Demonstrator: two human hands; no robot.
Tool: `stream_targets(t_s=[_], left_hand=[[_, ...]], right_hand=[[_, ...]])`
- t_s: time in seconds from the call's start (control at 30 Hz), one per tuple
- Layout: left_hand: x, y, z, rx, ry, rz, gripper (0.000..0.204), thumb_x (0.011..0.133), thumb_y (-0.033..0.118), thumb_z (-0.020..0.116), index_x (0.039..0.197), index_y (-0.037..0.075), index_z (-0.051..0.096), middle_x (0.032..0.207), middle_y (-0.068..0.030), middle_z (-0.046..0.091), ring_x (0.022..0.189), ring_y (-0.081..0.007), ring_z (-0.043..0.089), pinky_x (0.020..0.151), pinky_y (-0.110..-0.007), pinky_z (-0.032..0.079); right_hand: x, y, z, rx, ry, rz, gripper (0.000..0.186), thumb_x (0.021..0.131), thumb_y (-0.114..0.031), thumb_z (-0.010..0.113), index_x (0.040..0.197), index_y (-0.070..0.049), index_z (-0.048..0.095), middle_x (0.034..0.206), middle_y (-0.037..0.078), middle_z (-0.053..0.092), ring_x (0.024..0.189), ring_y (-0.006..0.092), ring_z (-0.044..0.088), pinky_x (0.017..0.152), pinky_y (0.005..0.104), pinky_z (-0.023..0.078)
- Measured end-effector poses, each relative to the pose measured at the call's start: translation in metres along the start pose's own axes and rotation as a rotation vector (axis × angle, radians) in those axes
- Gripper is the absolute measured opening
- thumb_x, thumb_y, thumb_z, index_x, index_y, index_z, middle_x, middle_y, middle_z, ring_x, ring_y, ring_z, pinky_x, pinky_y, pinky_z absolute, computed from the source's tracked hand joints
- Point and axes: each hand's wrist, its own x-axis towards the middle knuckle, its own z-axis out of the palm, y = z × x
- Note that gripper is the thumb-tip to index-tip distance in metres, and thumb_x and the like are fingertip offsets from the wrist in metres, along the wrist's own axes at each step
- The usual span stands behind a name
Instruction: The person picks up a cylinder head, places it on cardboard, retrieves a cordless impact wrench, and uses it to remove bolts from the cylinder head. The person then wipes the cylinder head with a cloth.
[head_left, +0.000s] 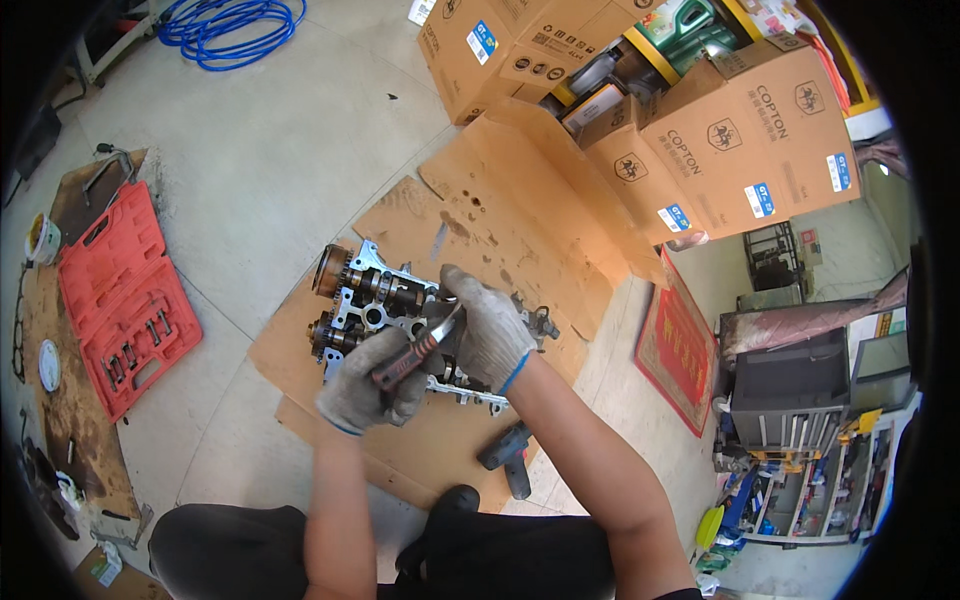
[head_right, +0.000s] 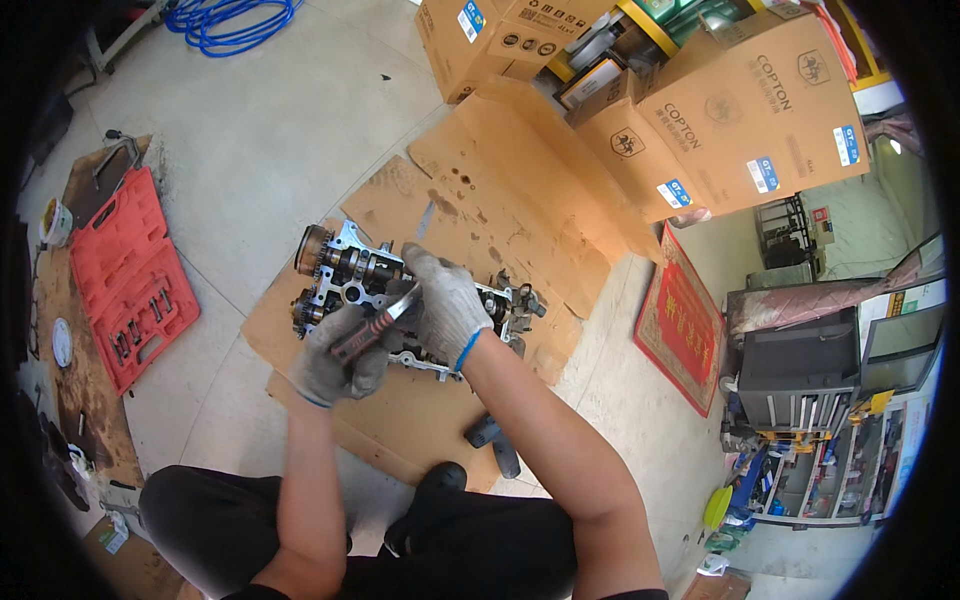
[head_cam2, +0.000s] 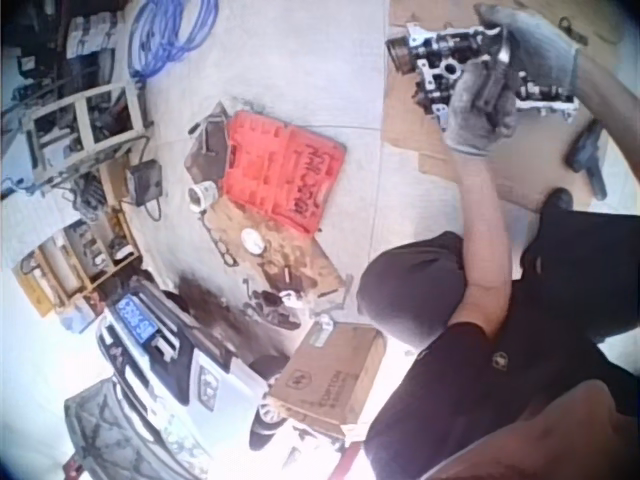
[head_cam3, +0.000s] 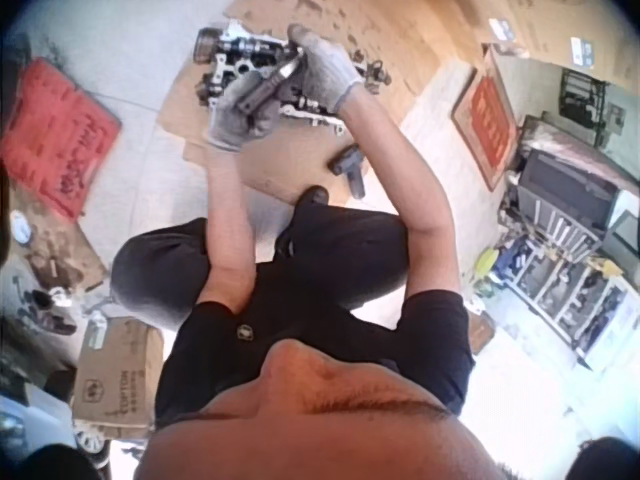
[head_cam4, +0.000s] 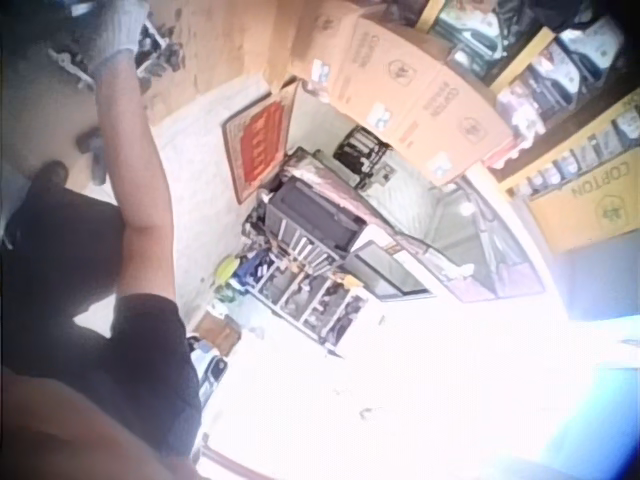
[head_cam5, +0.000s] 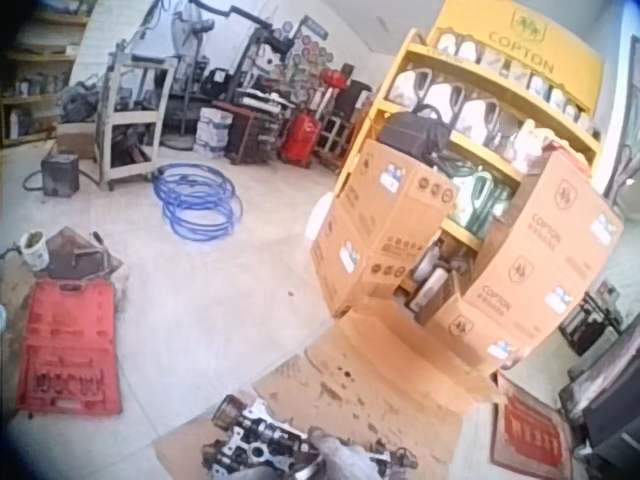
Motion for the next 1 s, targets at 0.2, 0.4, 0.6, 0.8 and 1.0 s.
stream_targets(t_s=[0.2, 0.4, 0.6, 0.8, 1.0], left_hand=[[0.032, -0.017, 0.09, 0.486, 0.66, 0.019, 0.032, 0.099, 0.033, 0.064, 0.096, 0.002, 0.065, 0.076, -0.0066, 0.064, 0.057, -0.0134, 0.06, 0.047, -0.029, 0.047], [0.052, -0.051, 0.104, 0.43, 0.864, 0.266, 0.042, 0.104, 0.048, 0.061, 0.088, 0.01, 0.058, 0.061, 0.0071, 0.044, 0.046, -0.0034, 0.036, 0.041, -0.024, 0.024], [0.153, -0.167, 0.059, 0.166, 0.899, 0.614, 0.04, 0.109, 0.05, 0.05, 0.108, 0.011, 0.06, 0.09, -0.0009, 0.059, 0.076, -0.009, 0.055, 0.063, -0.028, 0.044], [0.245, -0.165, -0.039, 1.098, 0.937, 0.571, 0.057, 0.107, 0.045, 0.052, 0.148, 0.005, 0.049, 0.137, -0.0156, 0.063, 0.125, -0.0314, 0.06, 0.108, -0.042, 0.046], [0.179, -0.114, 0.025, 1.146, 0.804, 0.497, 0.053, 0.107, 0.042, 0.044, 0.144, 0.005, 0.051, 0.142, -0.021, 0.061, 0.132, -0.0369, 0.057, 0.112, -0.044, 0.04]], right_hand=[[0.01, -0.02, -0.015, -0.58, -0.077, -0.076, 0.032, 0.091, -0.024, 0.069, 0.102, 0.006, 0.071, 0.079, 0.01, 0.068, 0.062, 0.0164, 0.061, 0.057, 0.0335, 0.051], [0.014, -0.026, -0.017, -0.963, -0.118, -0.18, 0.035, 0.086, -0.025, 0.07, 0.101, 0.007, 0.073, 0.076, 0.011, 0.069, 0.067, 0.0152, 0.065, 0.06, 0.0326, 0.052], [0.023, -0.057, -0.043, -1.418, -0.326, -0.28, 0.032, 0.078, -0.022, 0.07, 0.1, -0.001, 0.078, 0.09, 0.02, 0.076, 0.084, 0.0294, 0.074, 0.079, 0.0389, 0.058], [0.026, -0.047, 0.041, -2.159, -0.574, -0.443, 0.023, 0.081, -0.015, 0.063, 0.095, -0.008, 0.079, 0.094, 0.019, 0.076, 0.095, 0.0364, 0.074, 0.087, 0.0442, 0.058], [0.02, -0.074, 0.021, -1.681, -0.28, -0.597, 0.028, 0.089, -0.022, 0.062, 0.098, -0.003, 0.08, 0.105, 0.02, 0.076, 0.099, 0.0355, 0.073, 0.089, 0.0432, 0.058]])
